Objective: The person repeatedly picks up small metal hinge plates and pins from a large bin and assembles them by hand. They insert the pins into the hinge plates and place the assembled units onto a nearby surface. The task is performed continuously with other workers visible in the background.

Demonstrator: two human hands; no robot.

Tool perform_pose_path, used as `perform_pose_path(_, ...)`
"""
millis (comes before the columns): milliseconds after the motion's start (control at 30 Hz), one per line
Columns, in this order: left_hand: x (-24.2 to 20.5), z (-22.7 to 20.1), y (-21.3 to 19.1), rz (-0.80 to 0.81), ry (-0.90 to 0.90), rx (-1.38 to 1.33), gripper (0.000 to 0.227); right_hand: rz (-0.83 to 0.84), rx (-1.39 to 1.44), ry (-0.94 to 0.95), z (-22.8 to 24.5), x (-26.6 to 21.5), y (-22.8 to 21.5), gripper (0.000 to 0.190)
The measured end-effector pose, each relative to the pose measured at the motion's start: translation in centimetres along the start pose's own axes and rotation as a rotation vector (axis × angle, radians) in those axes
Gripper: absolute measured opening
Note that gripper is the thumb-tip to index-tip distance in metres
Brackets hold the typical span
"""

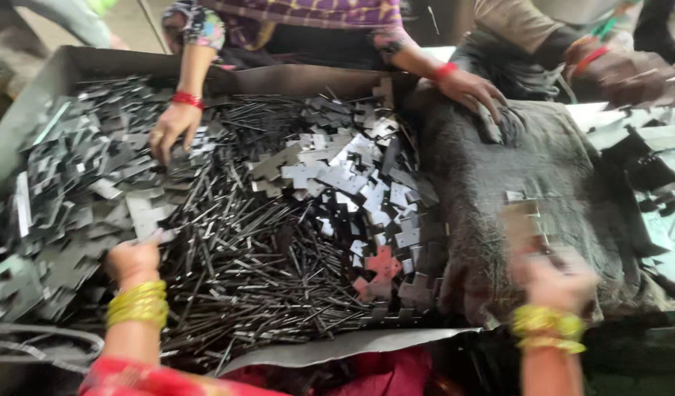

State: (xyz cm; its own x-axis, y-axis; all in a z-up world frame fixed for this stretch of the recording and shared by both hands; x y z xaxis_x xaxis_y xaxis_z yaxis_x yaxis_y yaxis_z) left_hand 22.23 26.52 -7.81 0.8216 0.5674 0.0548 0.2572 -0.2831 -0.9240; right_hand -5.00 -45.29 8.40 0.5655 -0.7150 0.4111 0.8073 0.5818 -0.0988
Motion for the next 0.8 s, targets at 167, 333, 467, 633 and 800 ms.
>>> perform_pose_path(167, -4.8, -1.3, -4.9, -0.174, 0.053, -0.277, 0.032, -0.459, -0.259, 0.455, -6.1, 12.0, -4.6, 0.044)
perform_pose_path(333, -13.5, -5.4, -13.3, -0.345, 0.244, -0.189, 0.031, -0.130, -0.926, 0.263, -8.5, 15.9, -3.1, 0.063)
perform_pose_path(467, -20.1, -10.5, -17.4, -0.200, 0.697, -0.238, 0.013, -0.010, -0.383, -0.228, -1.6, 9.2, 4.4, 0.054)
perform_pose_path(633, -28.0, -15.9, -16.7, 0.357, 1.017, -0.273, 0.016, 1.206, -0.295, -0.253, 5.5, -12.6, 19.0, 0.076)
perform_pose_path(800, -29.1, -14.2, -16.8, 0.312, 1.037, -0.418, 0.026, 1.516, 0.366, 0.583, 1.9, -22.0, 25.7, 0.023)
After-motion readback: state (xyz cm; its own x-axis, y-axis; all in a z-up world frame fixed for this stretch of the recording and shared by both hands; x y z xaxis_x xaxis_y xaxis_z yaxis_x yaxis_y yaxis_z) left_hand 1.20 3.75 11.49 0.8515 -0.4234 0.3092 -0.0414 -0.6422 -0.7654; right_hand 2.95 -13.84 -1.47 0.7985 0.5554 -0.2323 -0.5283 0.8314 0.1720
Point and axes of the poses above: each hand's wrist, its own x-axis towards the middle knuckle, its own y-axis out of the palm, z = x × y, the point moved 4 cm from there along x, towards the middle knuckle, and after that the axes turned 14 degrees about x, right-handed, at the moved point
